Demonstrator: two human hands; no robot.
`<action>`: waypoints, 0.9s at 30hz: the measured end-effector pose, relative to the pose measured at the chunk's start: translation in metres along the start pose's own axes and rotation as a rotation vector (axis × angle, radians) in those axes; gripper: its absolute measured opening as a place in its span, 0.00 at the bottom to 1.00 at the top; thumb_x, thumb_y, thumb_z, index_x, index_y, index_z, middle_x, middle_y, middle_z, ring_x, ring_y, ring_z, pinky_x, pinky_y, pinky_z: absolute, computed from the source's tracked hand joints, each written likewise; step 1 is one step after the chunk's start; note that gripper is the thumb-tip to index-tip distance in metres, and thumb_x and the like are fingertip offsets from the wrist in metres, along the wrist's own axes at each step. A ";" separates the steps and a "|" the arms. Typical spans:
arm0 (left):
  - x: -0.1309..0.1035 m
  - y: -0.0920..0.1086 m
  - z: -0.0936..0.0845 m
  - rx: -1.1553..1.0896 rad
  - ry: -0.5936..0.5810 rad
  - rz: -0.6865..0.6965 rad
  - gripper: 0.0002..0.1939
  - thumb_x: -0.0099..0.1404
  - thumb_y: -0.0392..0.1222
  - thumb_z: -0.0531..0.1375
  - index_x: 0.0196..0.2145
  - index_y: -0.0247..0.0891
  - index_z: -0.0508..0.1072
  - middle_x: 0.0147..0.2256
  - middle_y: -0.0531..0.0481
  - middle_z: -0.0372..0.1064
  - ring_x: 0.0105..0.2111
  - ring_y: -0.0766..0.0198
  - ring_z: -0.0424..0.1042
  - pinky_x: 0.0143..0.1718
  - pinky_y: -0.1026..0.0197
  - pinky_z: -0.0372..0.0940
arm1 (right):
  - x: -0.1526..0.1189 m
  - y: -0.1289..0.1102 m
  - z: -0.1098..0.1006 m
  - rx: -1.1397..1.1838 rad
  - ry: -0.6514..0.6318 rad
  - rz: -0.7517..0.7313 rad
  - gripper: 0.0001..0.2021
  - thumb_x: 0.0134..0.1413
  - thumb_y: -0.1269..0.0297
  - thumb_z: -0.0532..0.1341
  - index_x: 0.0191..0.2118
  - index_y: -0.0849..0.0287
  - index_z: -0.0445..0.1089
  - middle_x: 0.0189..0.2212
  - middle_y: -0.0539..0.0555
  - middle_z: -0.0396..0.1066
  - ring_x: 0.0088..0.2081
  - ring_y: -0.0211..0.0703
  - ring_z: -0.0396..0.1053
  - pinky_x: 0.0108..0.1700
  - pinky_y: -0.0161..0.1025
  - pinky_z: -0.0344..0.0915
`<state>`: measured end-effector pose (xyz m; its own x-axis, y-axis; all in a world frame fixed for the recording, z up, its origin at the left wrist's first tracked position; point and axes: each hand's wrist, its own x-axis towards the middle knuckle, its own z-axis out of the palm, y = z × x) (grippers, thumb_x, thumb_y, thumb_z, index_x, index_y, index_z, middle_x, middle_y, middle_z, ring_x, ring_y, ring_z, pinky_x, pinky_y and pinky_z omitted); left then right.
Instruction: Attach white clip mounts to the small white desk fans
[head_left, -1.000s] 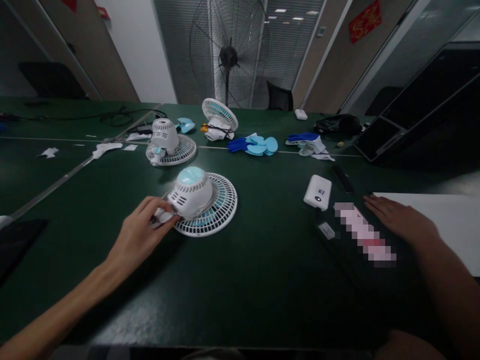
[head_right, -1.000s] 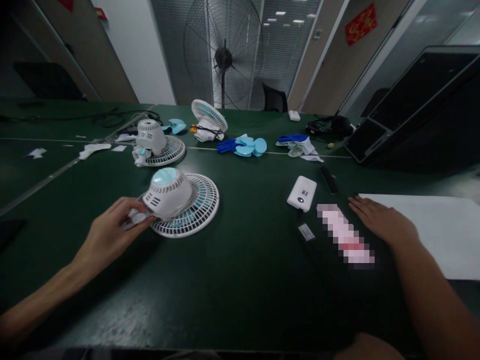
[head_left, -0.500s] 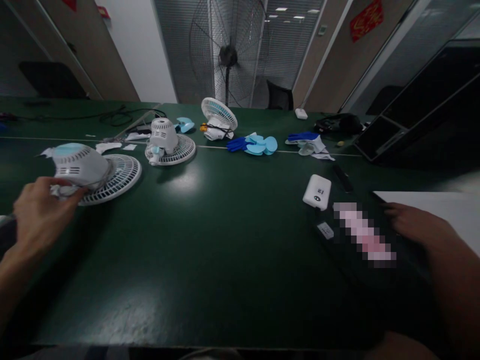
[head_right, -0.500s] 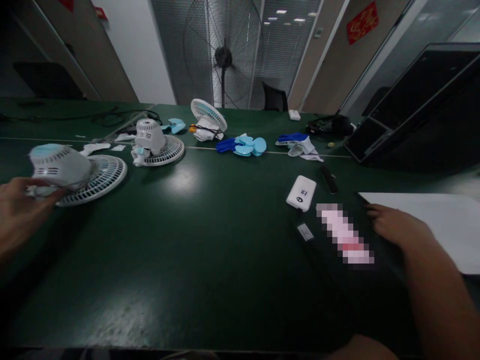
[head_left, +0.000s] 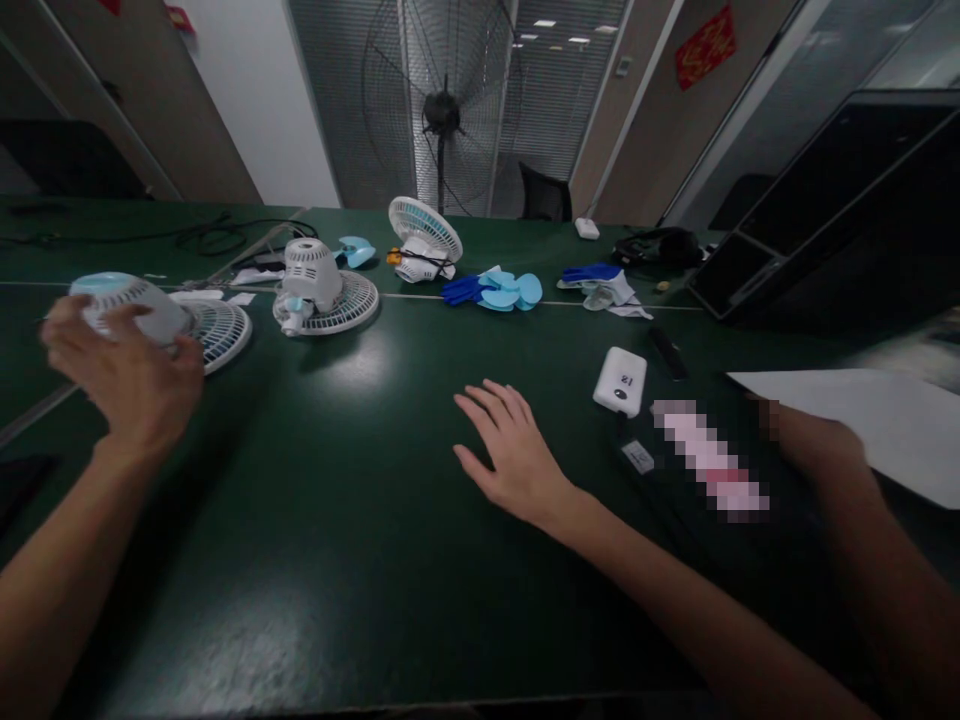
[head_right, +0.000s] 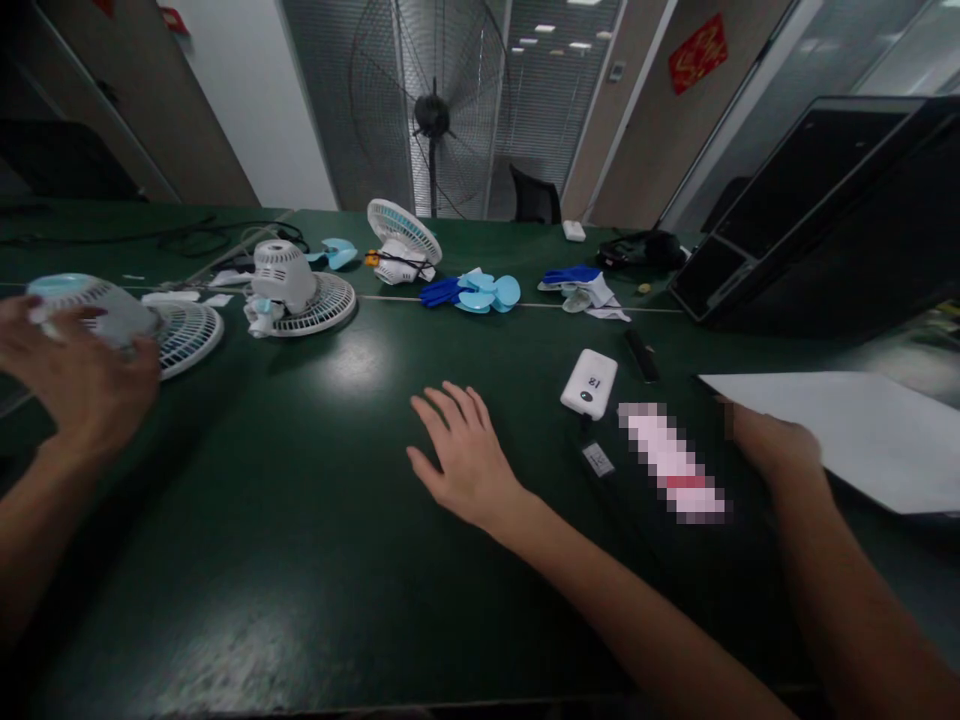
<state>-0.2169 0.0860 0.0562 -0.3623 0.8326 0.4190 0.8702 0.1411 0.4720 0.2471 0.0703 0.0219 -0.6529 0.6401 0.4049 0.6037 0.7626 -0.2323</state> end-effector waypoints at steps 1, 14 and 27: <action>0.002 0.011 0.008 0.052 0.140 0.094 0.20 0.71 0.48 0.54 0.52 0.31 0.65 0.58 0.33 0.62 0.70 0.32 0.46 0.51 0.35 0.56 | 0.005 0.000 0.008 0.015 -0.101 0.105 0.31 0.71 0.47 0.53 0.74 0.50 0.52 0.72 0.57 0.55 0.73 0.62 0.50 0.70 0.69 0.53; 0.050 0.043 0.098 -0.073 0.074 0.100 0.26 0.72 0.40 0.61 0.63 0.25 0.63 0.62 0.38 0.50 0.59 0.53 0.59 0.65 0.50 0.55 | 0.007 0.009 0.013 0.102 -0.329 0.198 0.28 0.73 0.48 0.51 0.72 0.49 0.56 0.74 0.55 0.51 0.75 0.59 0.45 0.73 0.71 0.36; -0.008 0.085 0.097 -0.057 0.036 0.225 0.19 0.71 0.47 0.62 0.55 0.35 0.75 0.50 0.43 0.61 0.41 0.58 0.69 0.42 0.53 0.68 | 0.007 0.010 0.014 0.109 -0.316 0.207 0.27 0.73 0.48 0.52 0.72 0.48 0.56 0.74 0.55 0.53 0.75 0.61 0.46 0.73 0.72 0.37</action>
<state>-0.1076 0.1437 0.0177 -0.1735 0.8197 0.5458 0.9104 -0.0778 0.4063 0.2421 0.0841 0.0096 -0.6415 0.7654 0.0513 0.6961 0.6090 -0.3802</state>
